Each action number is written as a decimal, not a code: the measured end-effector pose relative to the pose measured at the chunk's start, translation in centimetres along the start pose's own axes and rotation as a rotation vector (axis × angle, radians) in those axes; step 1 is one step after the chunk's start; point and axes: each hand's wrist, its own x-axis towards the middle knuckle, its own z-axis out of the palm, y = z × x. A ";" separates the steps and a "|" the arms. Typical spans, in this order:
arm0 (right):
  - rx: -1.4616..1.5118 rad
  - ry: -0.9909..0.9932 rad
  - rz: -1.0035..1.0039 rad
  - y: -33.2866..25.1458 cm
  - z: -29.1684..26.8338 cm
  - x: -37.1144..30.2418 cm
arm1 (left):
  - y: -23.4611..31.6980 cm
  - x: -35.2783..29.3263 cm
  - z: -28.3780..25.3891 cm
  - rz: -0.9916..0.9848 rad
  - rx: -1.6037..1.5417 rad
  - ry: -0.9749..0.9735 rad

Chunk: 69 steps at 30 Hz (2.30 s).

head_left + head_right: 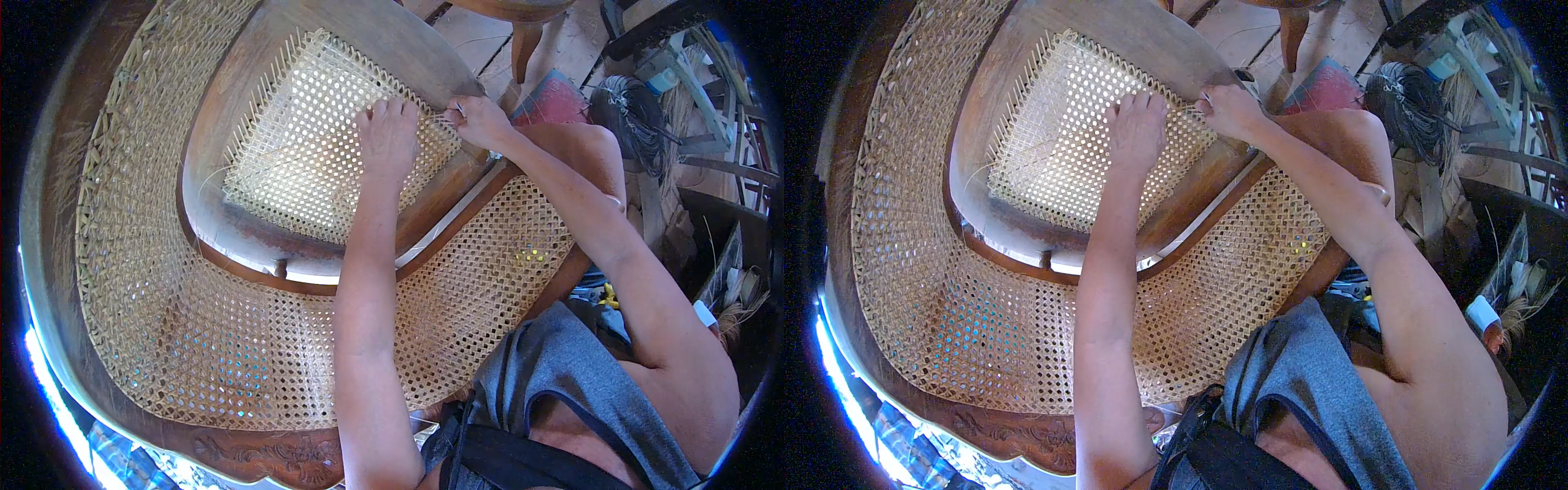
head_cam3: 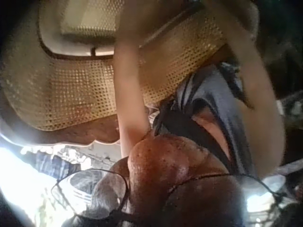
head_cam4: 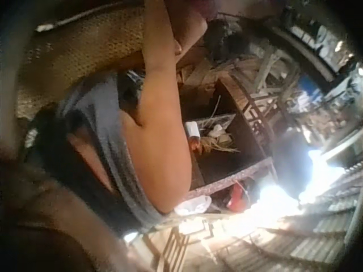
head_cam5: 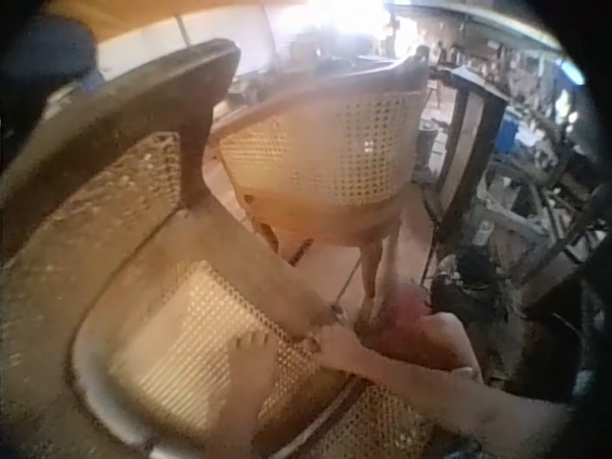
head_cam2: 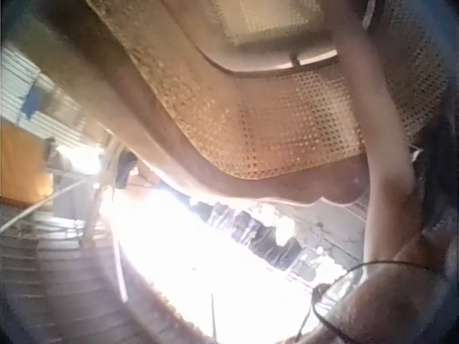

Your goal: Thread and weave cane material onto a wooden armchair frame.

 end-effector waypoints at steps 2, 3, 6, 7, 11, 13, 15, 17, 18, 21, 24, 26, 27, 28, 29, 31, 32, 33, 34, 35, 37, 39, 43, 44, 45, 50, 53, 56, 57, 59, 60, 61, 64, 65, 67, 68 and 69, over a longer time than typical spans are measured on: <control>0.007 -0.005 0.033 0.4 0.1 -0.2 | 0.3 0.2 0.1 0.018 -0.049 -0.037; 0.018 -0.018 0.065 0.0 0.0 -0.4 | 0.1 -0.2 0.0 0.009 -0.063 -0.017; -0.047 -0.119 0.078 -1.4 -1.1 -0.4 | -0.3 -0.5 0.4 -0.006 -0.057 0.012; -0.071 -0.108 0.032 -0.6 -0.3 -0.3 | -0.1 -0.1 -0.4 -0.035 -0.106 -0.077; 0.636 -0.025 0.418 2.1 -1.5 -0.7 | 0.4 -1.0 -0.5 -0.005 -0.296 0.052; 1.140 -0.093 0.747 0.4 -3.8 0.9 | 0.2 -2.6 -8.0 -0.009 -0.396 0.116; 1.658 0.143 0.702 -7.1 -4.9 1.3 | -3.0 -4.8 -12.6 -0.078 -0.572 0.285; 1.123 -0.413 0.638 -10.5 -2.3 -0.2 | -7.0 -6.3 -16.5 -0.198 -0.539 0.398; 0.931 -0.621 0.539 -14.3 -1.0 -0.3 | -10.5 -7.8 -17.1 -0.239 -0.440 0.381; 0.622 -0.819 0.190 -17.0 1.8 2.2 | -15.9 -8.2 -17.8 -0.287 -0.291 0.251; 0.831 -0.583 0.216 -18.7 4.9 4.0 | -17.4 -8.2 -15.4 -0.336 -0.149 0.139; 0.858 -0.556 0.225 -21.2 4.5 4.8 | -18.7 -8.8 -13.4 -0.352 -0.082 0.144; 0.879 -0.529 0.234 -22.1 4.2 5.0 | -19.3 -9.2 -13.1 -0.361 -0.036 0.155; 0.881 -0.535 0.237 -22.4 4.2 5.5 | -19.7 -9.5 -12.7 -0.369 0.009 0.165; 0.828 -0.570 0.171 -22.5 4.3 6.2 | -20.1 -9.8 -12.2 -0.372 0.008 0.160; 0.718 -0.580 0.105 -22.7 4.4 6.9 | -19.7 -9.6 -12.1 -0.456 -0.178 0.108; 0.715 -0.577 0.114 -22.7 4.4 7.1 | -19.7 -9.3 -11.8 -0.450 -0.185 0.105; 0.673 -0.573 0.092 -23.0 4.5 7.2 | -20.2 -9.4 -11.5 -0.465 -0.233 0.126; 0.631 -0.569 0.071 -23.2 4.5 7.2 | -20.7 -9.6 -11.3 -0.479 -0.283 0.147; 0.628 -0.573 0.074 -23.2 4.3 7.1 | -21.3 -9.6 -11.0 -0.481 -0.287 0.145; 0.623 -0.501 0.052 -24.0 3.5 6.5 | -22.4 -10.1 -10.6 -0.427 -0.375 0.232; 0.588 -0.534 0.033 -24.5 3.8 7.1 | -23.0 -10.3 -10.6 -0.437 -0.385 0.231; 0.590 -0.511 0.010 -25.0 5.5 8.3 | -23.4 -9.5 -10.2 -0.397 -0.489 0.220; 0.627 -0.461 0.006 -25.3 6.0 8.4 | -23.8 -9.3 -9.9 -0.337 -0.552 0.238; 0.620 -0.441 0.018 -25.9 6.4 8.5 | -23.8 -9.2 -10.1 -0.317 -0.421 0.208; 0.543 -0.339 0.039 -27.0 7.3 7.9 | -23.0 -8.7 -10.6 -0.262 -0.259 0.194; 0.528 -0.278 0.004 -27.1 7.1 7.7 | -23.0 -8.6 -10.8 -0.262 -0.243 0.188; 0.519 -0.332 0.021 -27.4 6.6 7.7 | -23.5 -8.7 -10.7 -0.197 -0.307 0.206; 0.536 -0.340 0.026 -27.2 6.7 7.9 | -23.4 -8.6 -10.8 -0.223 -0.352 0.165; 0.540 -0.353 0.029 -26.9 6.8 8.1 | -23.4 -8.3 -10.4 -0.254 -0.407 0.133; 0.535 -0.354 0.033 -27.0 6.8 8.1 | -23.7 -8.1 -10.2 -0.213 -0.396 0.172; 0.530 -0.355 0.038 -27.1 6.8 8.1 | -24.0 -8.2 -10.0 -0.172 -0.385 0.210; 0.576 -0.400 0.070 -27.1 6.6 8.1 | -23.5 -8.2 -9.4 -0.167 -0.305 0.232; 0.565 -0.402 0.067 -27.0 6.6 8.1 | -23.4 -8.3 -9.4 -0.172 -0.311 0.240; 0.603 -0.426 0.105 -27.3 6.0 8.0 | -22.7 -8.5 -10.4 -0.216 -0.314 0.186; 0.598 -0.427 0.104 -27.4 5.7 8.0 | -23.1 -8.3 -10.2 -0.218 -0.318 0.190; 0.626 -0.438 0.124 -27.5 5.6 8.0 | -23.6 -8.2 -10.1 -0.175 -0.316 0.206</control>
